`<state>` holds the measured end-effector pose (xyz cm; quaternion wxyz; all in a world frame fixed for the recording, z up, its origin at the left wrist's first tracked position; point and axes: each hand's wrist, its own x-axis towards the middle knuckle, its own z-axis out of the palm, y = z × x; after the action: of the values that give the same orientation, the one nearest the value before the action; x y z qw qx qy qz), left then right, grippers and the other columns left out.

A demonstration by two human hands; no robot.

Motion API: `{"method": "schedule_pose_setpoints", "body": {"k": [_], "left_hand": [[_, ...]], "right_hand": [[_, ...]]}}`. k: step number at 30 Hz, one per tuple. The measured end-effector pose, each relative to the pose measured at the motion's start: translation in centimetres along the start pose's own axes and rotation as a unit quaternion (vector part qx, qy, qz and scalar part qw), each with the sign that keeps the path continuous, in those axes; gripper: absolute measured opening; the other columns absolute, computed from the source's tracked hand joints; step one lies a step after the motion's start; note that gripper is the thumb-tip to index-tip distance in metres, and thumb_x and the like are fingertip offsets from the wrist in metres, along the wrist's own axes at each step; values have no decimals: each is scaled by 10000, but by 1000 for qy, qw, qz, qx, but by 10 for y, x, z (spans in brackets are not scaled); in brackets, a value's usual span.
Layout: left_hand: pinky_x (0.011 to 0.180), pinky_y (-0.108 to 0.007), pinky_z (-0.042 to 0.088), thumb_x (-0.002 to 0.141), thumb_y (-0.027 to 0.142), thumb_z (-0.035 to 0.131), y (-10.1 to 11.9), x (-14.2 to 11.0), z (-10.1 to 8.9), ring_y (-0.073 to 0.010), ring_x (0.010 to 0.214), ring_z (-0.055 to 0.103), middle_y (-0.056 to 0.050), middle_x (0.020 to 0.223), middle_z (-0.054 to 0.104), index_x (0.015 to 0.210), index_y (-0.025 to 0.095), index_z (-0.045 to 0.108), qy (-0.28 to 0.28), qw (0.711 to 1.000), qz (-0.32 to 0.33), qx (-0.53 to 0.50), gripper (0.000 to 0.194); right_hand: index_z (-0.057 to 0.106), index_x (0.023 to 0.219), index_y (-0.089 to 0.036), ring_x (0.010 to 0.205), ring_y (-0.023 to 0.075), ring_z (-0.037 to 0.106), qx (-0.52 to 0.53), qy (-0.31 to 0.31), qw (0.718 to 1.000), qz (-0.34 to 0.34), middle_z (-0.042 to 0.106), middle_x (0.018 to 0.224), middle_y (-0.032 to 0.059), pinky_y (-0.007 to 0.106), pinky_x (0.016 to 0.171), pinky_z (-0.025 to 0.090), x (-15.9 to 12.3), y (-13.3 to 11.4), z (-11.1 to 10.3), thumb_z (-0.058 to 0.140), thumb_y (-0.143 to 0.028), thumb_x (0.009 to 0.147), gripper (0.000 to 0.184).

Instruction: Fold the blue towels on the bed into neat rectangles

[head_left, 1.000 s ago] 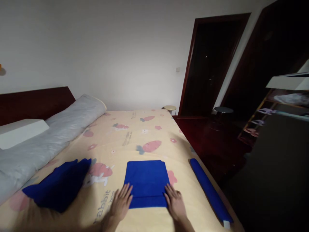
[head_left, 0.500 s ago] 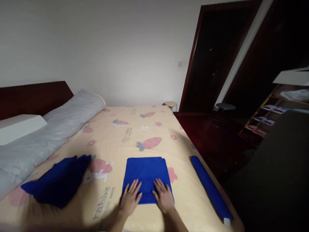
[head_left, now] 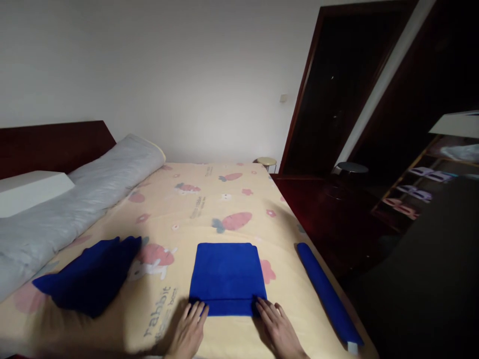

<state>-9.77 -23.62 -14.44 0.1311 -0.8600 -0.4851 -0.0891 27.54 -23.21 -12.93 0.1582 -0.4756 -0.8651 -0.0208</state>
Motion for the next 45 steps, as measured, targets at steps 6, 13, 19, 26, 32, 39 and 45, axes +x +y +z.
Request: {"method": "schedule_pose_setpoints", "body": {"k": [6, 13, 19, 26, 32, 39, 45], "left_hand": [[1048, -358, 435, 723, -33, 393, -8, 14, 0, -184, 1194, 587, 33, 1298, 658, 1309, 328, 559, -44, 998, -45, -6, 708], [1009, -379, 430, 781, -4, 391, -20, 38, -50, -207, 1083, 608, 2, 1133, 702, 1149, 297, 646, -83, 990, -91, -71, 539], [996, -329, 396, 729, 0, 432, -16, 24, -88, -190, 1067, 576, 9, 1054, 683, 1012, 289, 665, -160, 958, -73, -225, 467], [949, -252, 443, 696, 22, 489, -27, 29, -74, -146, 1033, 632, 30, 1043, 725, 1034, 278, 667, -186, 911, -236, -282, 460], [1075, -439, 382, 786, 30, 376, 25, 51, -46, -240, 1288, 505, -68, 1329, 621, 1249, 216, 598, -63, 952, -257, -153, 545], [1089, -336, 396, 910, 155, 380, 55, 46, -19, -148, 1374, 425, 12, 1526, 427, 1510, 268, 255, 27, 999, -18, -41, 623], [1110, -395, 355, 985, 315, 344, 10, 23, -36, -164, 1380, 420, 1, 1526, 416, 1522, 308, 103, 42, 997, -61, -7, 589]], "right_hand": [[575, 1282, -291, 1135, 232, 612, -6, 57, 997, 50, 665, 1269, 35, 387, 950, 415, 9, -5, 3, 466, -288, 939, 360], [668, 966, -234, 895, 195, 600, 67, -4, 993, 102, 699, 925, 22, 334, 877, 401, 36, -15, -38, 430, -71, 792, 337], [673, 888, -202, 975, 236, 581, 138, -109, 978, 108, 690, 933, 57, 344, 904, 401, 21, -19, -58, 445, -116, 674, 324], [619, 1111, -190, 985, 222, 597, 172, -109, 958, 202, 677, 1043, 67, 334, 900, 435, 25, -15, -58, 404, -107, 675, 493], [619, 1185, -226, 1103, 242, 564, 107, 8, 982, 156, 656, 1197, 66, 390, 1014, 371, 49, -67, -23, 455, -116, 741, 486], [523, 1369, -257, 1291, 210, 508, 103, -1, 988, 116, 574, 1392, 40, 379, 1106, 321, 62, -82, 22, 440, -185, 885, 496], [431, 1440, -263, 1381, 238, 410, 67, 10, 988, 139, 446, 1487, 42, 427, 1129, 324, 21, -28, 2, 349, -428, 991, 486]]}}
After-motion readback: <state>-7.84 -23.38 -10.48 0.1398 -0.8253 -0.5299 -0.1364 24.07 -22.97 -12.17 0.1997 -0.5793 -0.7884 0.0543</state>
